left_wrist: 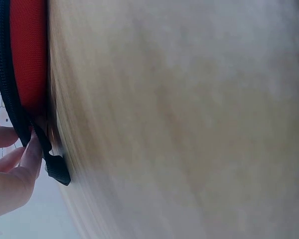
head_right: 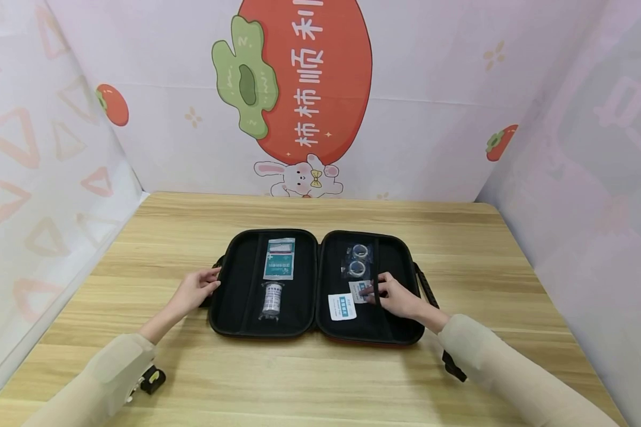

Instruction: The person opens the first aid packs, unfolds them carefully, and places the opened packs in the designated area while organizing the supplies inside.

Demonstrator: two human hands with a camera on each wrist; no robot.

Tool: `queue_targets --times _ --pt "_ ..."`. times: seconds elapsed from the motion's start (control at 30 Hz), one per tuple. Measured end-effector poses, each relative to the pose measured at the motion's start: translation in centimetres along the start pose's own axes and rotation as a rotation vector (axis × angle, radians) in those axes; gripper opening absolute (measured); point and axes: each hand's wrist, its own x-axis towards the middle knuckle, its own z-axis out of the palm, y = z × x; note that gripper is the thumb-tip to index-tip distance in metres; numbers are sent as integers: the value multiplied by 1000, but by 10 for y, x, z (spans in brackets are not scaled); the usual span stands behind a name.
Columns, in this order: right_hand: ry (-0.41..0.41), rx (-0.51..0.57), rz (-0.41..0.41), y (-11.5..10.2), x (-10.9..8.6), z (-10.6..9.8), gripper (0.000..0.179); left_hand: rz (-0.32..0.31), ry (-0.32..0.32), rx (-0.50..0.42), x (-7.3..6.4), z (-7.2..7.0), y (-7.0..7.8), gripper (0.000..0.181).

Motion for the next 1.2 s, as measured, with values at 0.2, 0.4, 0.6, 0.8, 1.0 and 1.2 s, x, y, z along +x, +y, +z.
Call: queue_targets --times 0.2,0.4,0.6,0.8,1.0,1.2 --pt "-16 -5 1 -1 0 -1 20 3 -1 -1 0 0 0 36" --pt "30 35 38 -3 -4 -5 18 11 -2 3 -1 -1 1 35" --pt "99 8 73 -4 -10 -12 20 8 -2 1 -1 0 0 36" --pt "141 -73 56 -6 -12 -20 21 5 0 3 0 0 -1 36" --pt "171 -95 -10 -12 -12 -28 20 -2 -3 3 1 0 -2 36" --pt "161 -137 -8 -25 -10 -28 23 -7 -6 2 1 0 -2 36"
